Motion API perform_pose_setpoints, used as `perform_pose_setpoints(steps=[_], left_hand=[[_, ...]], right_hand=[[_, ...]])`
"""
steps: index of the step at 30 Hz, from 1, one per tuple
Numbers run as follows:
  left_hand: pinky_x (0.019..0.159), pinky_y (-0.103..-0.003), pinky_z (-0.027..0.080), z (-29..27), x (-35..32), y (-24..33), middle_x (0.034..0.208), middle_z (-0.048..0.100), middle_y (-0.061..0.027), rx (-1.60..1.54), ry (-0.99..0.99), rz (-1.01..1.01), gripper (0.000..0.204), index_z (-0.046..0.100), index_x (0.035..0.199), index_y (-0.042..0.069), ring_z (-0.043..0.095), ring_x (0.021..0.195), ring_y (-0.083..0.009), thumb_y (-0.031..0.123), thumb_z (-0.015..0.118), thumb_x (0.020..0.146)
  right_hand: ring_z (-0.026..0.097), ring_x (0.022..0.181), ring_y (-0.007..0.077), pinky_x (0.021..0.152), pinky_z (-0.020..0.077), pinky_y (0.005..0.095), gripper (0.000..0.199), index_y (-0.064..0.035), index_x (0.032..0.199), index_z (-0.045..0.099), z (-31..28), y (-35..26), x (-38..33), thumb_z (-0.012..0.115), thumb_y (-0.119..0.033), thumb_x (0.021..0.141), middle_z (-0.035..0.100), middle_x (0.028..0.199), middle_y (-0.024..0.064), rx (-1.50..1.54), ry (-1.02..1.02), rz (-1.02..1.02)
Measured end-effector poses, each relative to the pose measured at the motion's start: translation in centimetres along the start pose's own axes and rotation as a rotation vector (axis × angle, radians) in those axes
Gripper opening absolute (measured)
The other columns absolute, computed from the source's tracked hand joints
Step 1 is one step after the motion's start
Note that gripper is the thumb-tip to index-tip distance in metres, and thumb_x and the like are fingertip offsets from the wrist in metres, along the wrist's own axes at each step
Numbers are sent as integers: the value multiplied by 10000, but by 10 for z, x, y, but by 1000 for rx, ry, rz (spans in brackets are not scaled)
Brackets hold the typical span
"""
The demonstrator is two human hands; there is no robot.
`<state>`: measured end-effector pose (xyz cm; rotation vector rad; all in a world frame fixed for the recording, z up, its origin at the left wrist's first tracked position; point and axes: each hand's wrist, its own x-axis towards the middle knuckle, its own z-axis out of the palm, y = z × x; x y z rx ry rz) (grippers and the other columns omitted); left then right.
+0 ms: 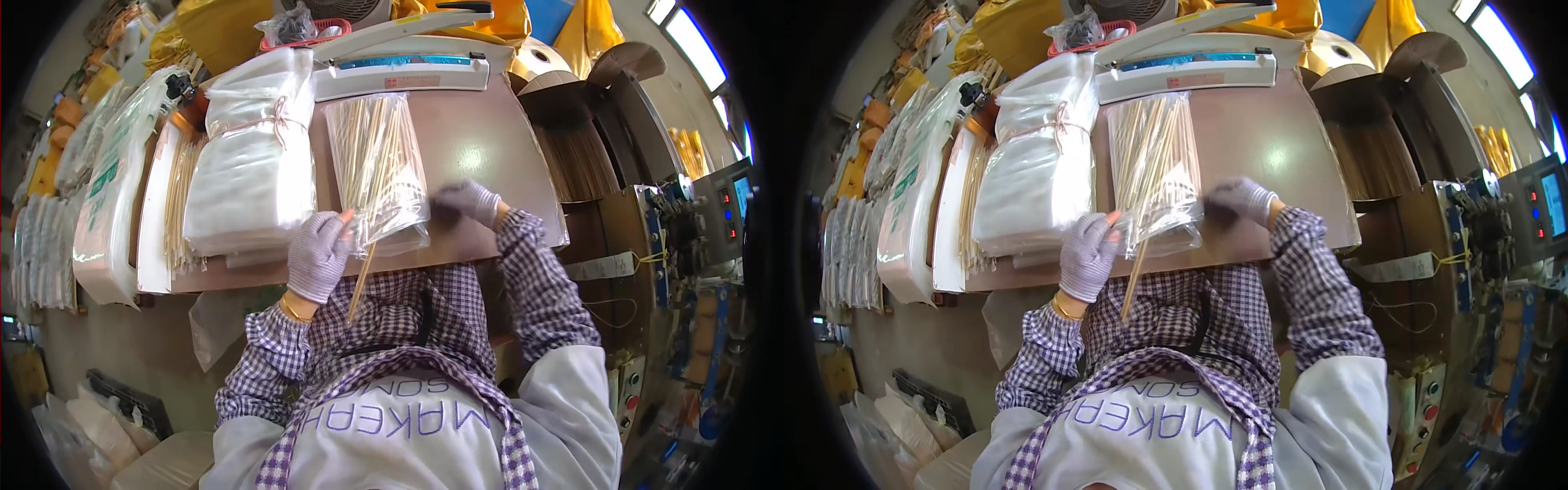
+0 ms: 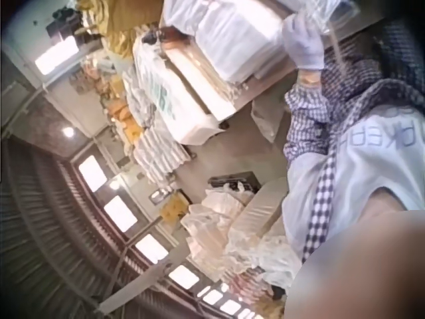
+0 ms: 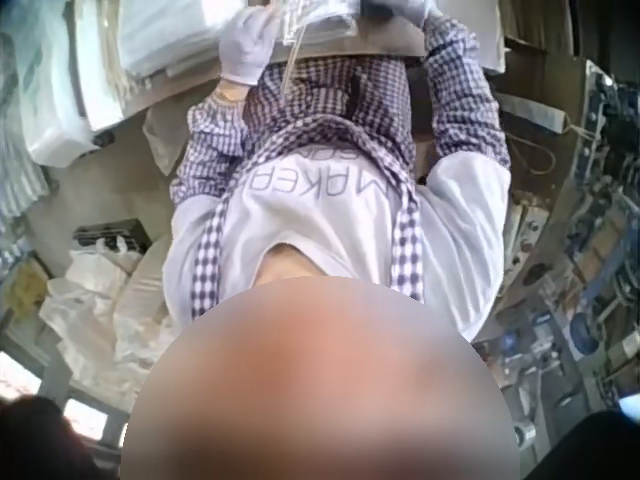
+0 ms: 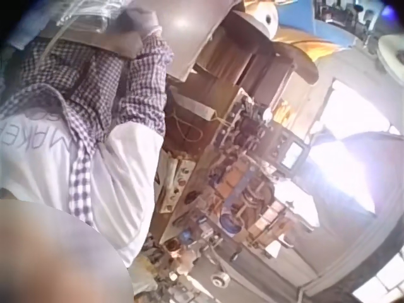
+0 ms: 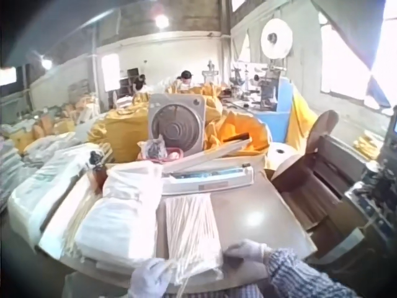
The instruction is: Gathering bundles of wooden sticks, placing them into plastic bags, and sealing the bags using a heat sealer.
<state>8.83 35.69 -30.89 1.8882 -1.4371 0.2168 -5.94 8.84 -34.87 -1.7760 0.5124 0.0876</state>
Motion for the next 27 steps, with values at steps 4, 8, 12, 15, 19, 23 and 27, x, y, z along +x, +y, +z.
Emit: perform_pose_setpoints(steps=[4,8,12,15,19,23,27], left_hand=[[698,-340,461,13,-20,-1,975,521,-108,4,-59,-82,584,436,1231,104,542,823,-246,228,663,707],[665,-351,462,15,-33,4,926,543,-114,-24,64,-169,563,447,1201,60,557,800,-255,273,654,723],[574,-374,463,11,-39,6,693,575,-127,-89,-246,-599,575,493,1059,-1,583,639,-292,469,601,747],[500,-331,469,3,-59,14,604,581,-108,-380,-622,-723,463,566,824,-7,586,555,-236,455,537,807],[488,-223,466,20,-42,27,592,567,-72,-1285,-395,-1045,344,576,830,-13,569,529,-144,314,479,873],[447,-260,456,31,7,21,587,556,-68,-1151,-414,-763,350,586,837,18,541,479,-138,343,461,878],[455,-267,430,-26,15,31,688,579,-48,4,-471,-457,387,586,852,53,543,549,-143,434,562,791]], right_hand=[[615,641,209,658,504,315,298,-17,900,626,4,-32,-71,616,-270,742,635,697,113,-564,-467,648],[594,879,255,750,491,328,520,-59,1100,535,54,-64,-95,675,-348,690,596,983,132,-673,416,106],[458,1096,292,846,443,372,857,-106,1324,257,95,-59,-62,706,-357,639,380,1274,151,-880,600,-143],[494,1043,294,821,454,376,885,-87,1346,187,94,-56,-39,690,-329,659,422,1219,162,-922,580,68],[505,1025,291,814,457,375,891,-87,1345,189,98,-70,-30,698,-320,652,436,1198,159,-918,448,202],[490,1037,308,828,453,372,894,-91,1341,194,98,-63,-27,704,-259,626,393,1247,160,-983,621,-24],[472,1055,329,821,454,386,768,-84,1314,228,93,-41,-28,634,-182,669,341,1298,152,-966,667,-12]])
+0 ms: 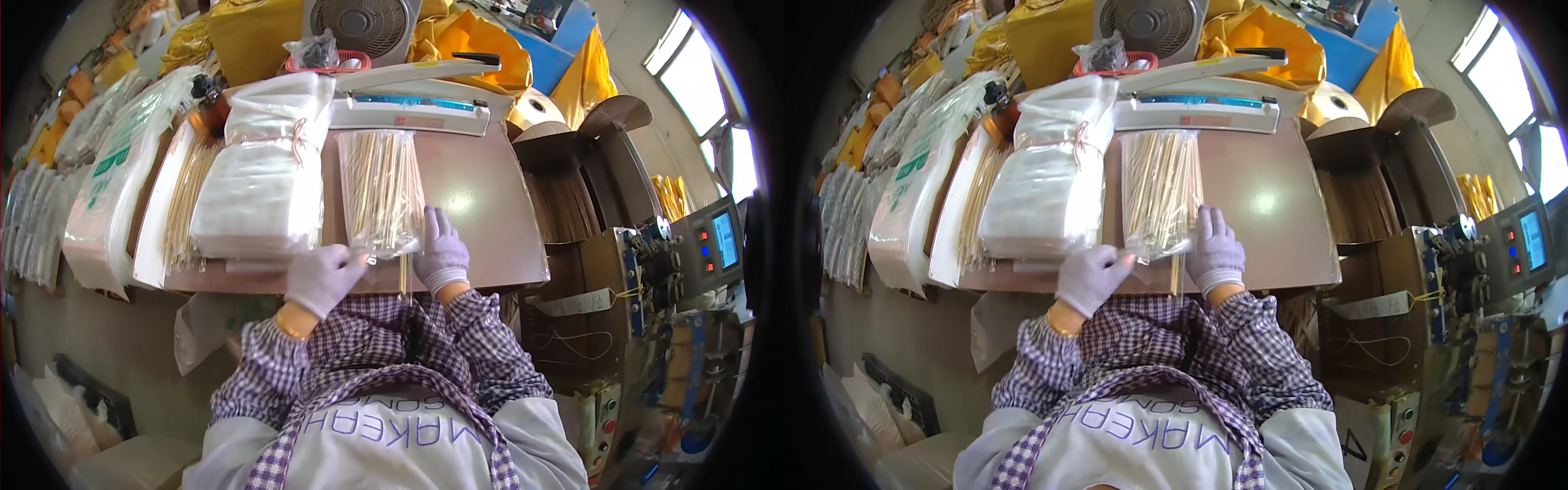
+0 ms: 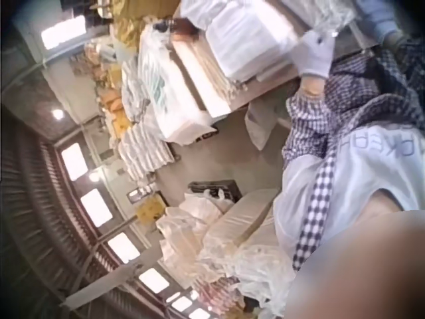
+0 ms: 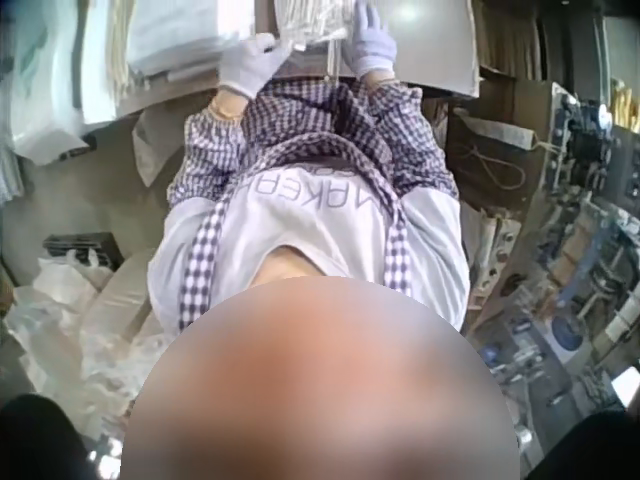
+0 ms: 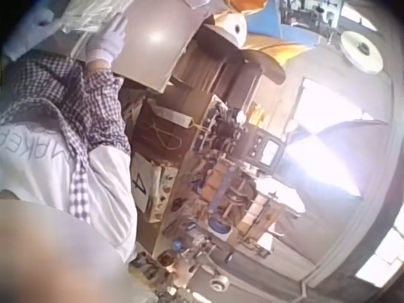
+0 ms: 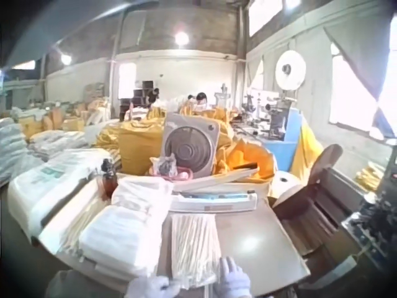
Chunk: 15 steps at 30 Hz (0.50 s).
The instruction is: Gathering bundles of wooden sticks, placing them into plastic bags, and sealing the bags using a heat sealer.
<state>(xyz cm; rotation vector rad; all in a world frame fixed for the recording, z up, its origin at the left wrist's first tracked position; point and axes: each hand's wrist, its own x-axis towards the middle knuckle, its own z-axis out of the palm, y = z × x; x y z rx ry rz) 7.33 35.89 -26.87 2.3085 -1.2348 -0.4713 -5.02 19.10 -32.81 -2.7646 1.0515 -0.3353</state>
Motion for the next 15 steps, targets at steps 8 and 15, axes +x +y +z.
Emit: perform_pose_setpoints(steps=[8,15], left_hand=[[559,-336,480,29,24,-22,724,607,-96,106,366,162,310,570,995,65,581,595,-251,316,548,814],[505,-383,448,-164,128,67,621,568,-146,-121,776,753,253,573,724,62,550,553,-330,255,478,857]], right_hand=[[581,845,290,685,489,389,367,-152,1151,473,-29,3,23,490,-157,784,564,1006,124,-41,-157,18],[593,622,285,575,474,360,150,-98,781,655,-183,0,160,535,-188,783,603,709,165,50,462,-248]])
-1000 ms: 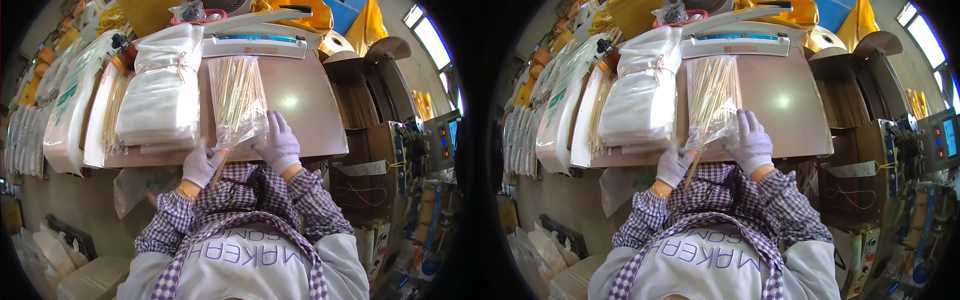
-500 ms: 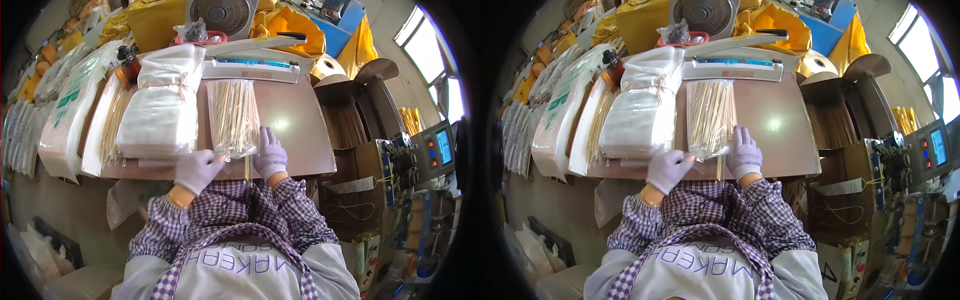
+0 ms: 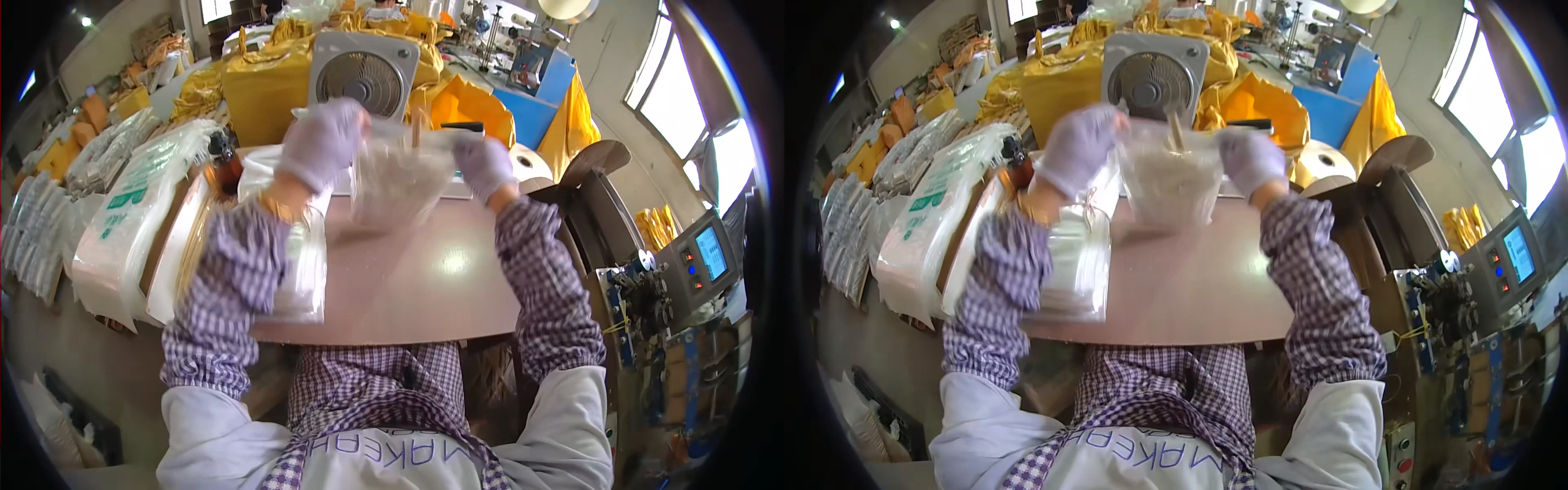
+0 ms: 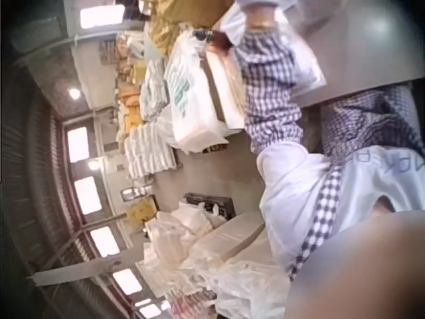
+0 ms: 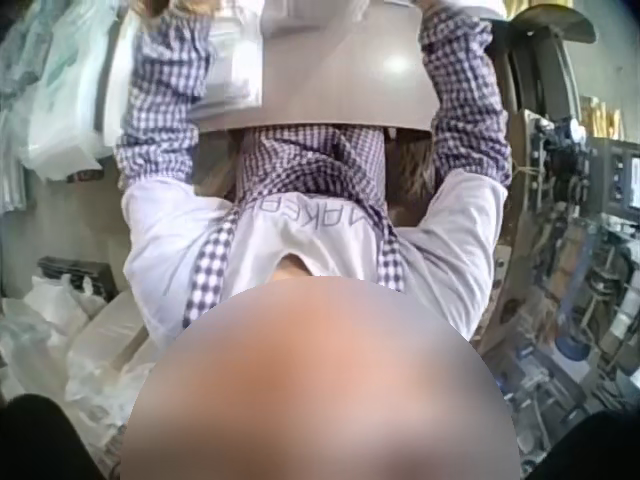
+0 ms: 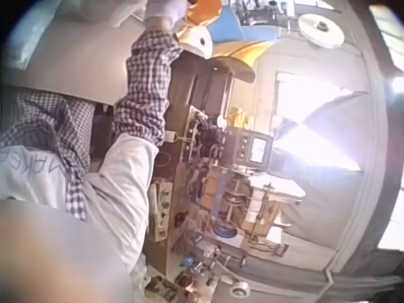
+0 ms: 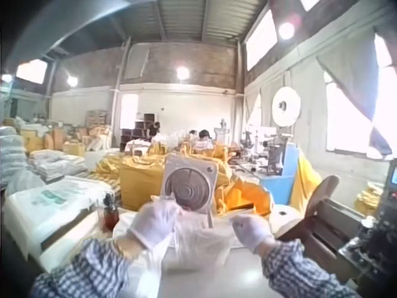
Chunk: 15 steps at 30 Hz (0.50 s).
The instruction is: Gathering bundles of wooden sticks, placing them into plastic bags, and sealing the bags using a heat sealer.
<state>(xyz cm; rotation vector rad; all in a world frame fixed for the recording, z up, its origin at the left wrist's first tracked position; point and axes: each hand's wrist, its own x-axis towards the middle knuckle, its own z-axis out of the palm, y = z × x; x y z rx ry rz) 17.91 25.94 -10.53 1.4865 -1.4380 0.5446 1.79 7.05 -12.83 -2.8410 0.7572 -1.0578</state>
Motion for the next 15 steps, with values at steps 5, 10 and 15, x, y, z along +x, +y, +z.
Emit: perform_pose_setpoints(steps=[5,10,15], left_hand=[[483,-342,450,-16,28,4,602,573,-108,290,-3,68,186,565,673,77,552,510,-252,180,506,816],[490,-285,459,16,-9,-17,594,583,-50,-137,-345,23,171,578,708,55,564,501,-159,160,509,824],[486,-252,453,-16,-10,58,611,576,-69,-139,-108,21,185,569,736,26,554,509,-98,151,488,845]], right_hand=[[576,640,143,608,467,269,162,-60,894,649,-24,-4,19,533,-101,789,617,720,70,347,23,101],[565,689,118,631,467,250,147,-8,881,633,-19,45,-37,559,-33,757,625,775,30,412,-307,-7],[556,616,99,588,465,237,169,-29,906,651,-129,-34,-50,555,-41,768,641,750,47,836,-74,197]])
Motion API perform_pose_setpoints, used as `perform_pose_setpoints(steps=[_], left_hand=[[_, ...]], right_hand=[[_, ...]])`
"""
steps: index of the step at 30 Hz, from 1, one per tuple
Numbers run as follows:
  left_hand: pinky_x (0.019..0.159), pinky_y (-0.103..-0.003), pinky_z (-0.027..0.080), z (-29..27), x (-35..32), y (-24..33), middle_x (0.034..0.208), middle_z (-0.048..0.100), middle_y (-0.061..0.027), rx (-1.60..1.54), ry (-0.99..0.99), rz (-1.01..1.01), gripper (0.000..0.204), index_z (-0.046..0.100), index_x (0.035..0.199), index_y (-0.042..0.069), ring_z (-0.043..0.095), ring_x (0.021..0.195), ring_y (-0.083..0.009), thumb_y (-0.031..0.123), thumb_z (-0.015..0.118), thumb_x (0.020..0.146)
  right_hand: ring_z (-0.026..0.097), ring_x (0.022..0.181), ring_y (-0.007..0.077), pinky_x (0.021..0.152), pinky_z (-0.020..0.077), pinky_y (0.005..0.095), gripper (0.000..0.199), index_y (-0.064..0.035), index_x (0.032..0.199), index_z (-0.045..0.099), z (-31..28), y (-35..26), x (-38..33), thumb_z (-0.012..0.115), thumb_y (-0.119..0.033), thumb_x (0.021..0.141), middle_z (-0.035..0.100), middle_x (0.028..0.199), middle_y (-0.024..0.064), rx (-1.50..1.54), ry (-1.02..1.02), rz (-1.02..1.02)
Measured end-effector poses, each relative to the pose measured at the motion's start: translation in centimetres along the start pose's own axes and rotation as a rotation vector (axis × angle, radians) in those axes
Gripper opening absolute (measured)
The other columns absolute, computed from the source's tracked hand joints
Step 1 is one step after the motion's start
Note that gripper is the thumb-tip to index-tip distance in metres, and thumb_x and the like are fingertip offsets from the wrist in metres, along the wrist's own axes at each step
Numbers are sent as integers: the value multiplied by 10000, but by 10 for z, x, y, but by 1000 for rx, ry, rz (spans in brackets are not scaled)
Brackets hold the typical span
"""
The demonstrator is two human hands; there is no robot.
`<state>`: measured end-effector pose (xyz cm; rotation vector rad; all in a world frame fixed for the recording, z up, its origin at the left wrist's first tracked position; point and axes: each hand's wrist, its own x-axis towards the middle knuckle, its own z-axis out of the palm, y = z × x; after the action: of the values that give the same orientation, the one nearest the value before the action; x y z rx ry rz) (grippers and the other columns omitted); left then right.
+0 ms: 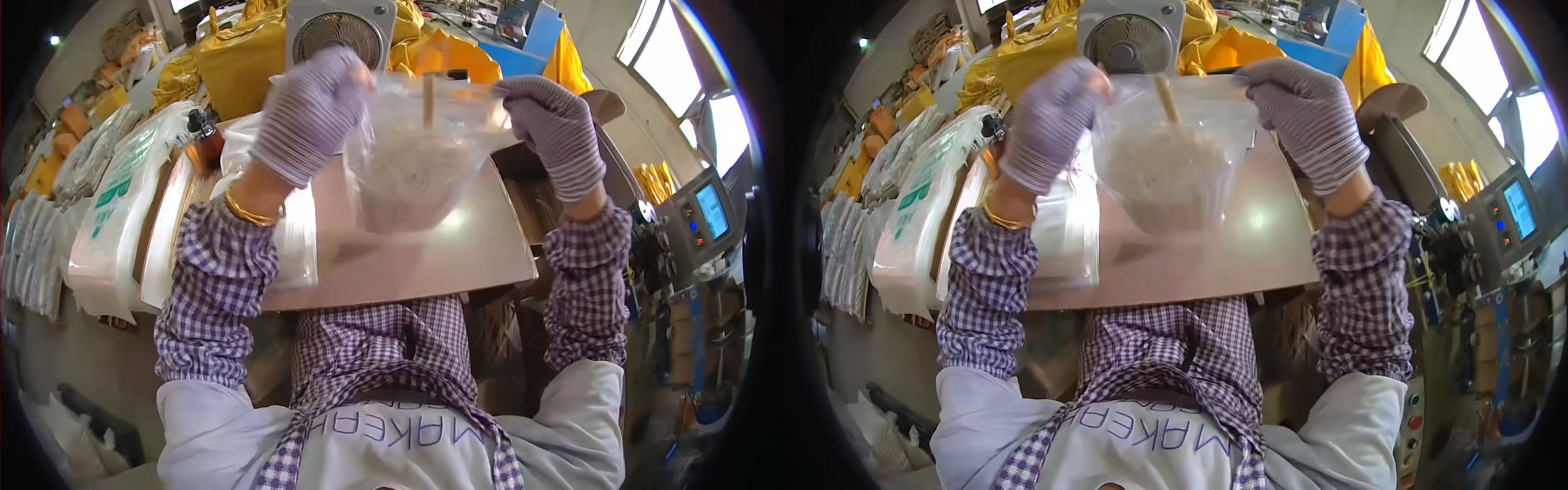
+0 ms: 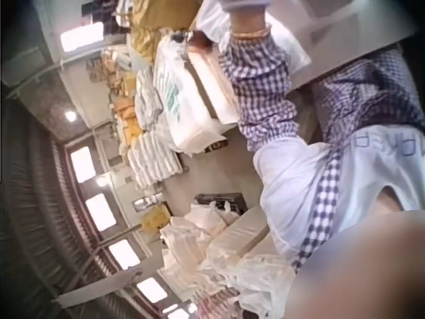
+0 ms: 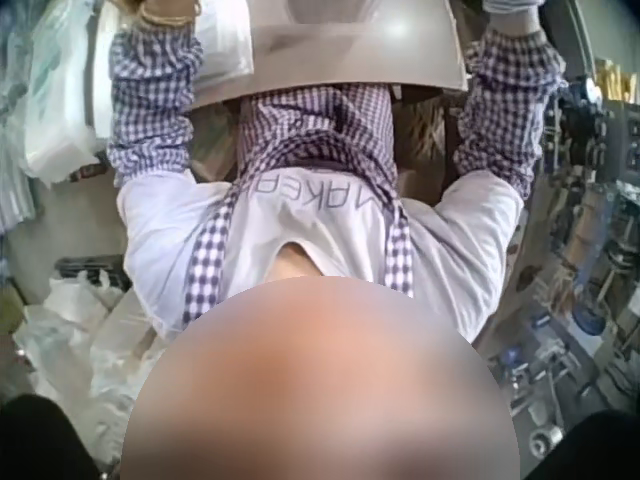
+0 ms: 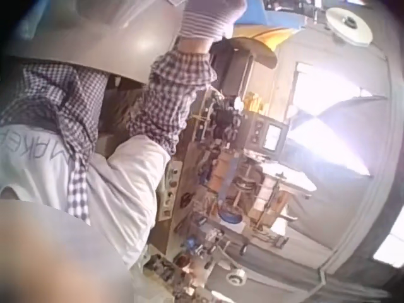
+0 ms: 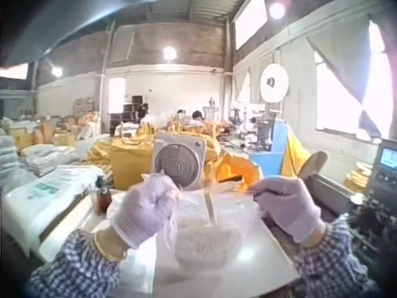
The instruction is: Gathering bundles of wooden sticks, placing them into plastic bags, and sealing the bags using a heat sealer.
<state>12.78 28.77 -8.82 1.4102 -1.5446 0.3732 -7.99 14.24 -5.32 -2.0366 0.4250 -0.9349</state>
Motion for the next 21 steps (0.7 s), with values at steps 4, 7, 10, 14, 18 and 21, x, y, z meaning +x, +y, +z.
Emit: perform_pose_setpoints(steps=[4,7,10,14,18,21], left_hand=[[486,-285,438,18,-19,-23,581,540,-57,-121,-164,-169,202,565,755,29,535,512,-109,179,475,856],[497,-195,407,-8,1,3,607,501,1,-181,-4,-169,200,554,768,19,467,528,-50,175,492,877],[515,-224,438,-35,11,18,640,545,-45,45,112,20,171,587,808,39,520,539,-99,187,518,861],[586,-406,453,9,-23,-35,661,566,-162,159,-205,-87,191,560,746,44,552,628,-343,216,505,805],[610,-408,457,4,-11,-23,712,576,-171,208,-90,-100,190,559,741,43,567,680,-348,208,488,804],[547,-305,457,34,12,-16,679,564,-103,468,-76,142,232,576,784,47,571,590,-213,239,459,839]], right_hand=[[583,641,135,616,473,266,119,-71,826,652,16,91,1,550,-59,765,634,740,87,-663,-184,-111],[594,723,149,632,483,266,130,-75,829,643,2,32,6,554,-19,751,627,784,85,-532,18,-409],[592,702,154,615,480,261,138,-71,869,634,-13,4,12,550,-28,768,622,789,67,-188,-46,-410],[594,687,213,635,474,283,127,-87,868,621,34,62,7,551,-129,772,615,743,100,-1526,-217,-409],[594,659,238,621,462,309,129,-81,823,603,27,46,0,527,-168,764,602,703,102,-748,-22,-227],[592,639,244,601,464,312,105,-87,796,606,41,49,6,537,-158,762,599,680,99,-695,-26,-237]])
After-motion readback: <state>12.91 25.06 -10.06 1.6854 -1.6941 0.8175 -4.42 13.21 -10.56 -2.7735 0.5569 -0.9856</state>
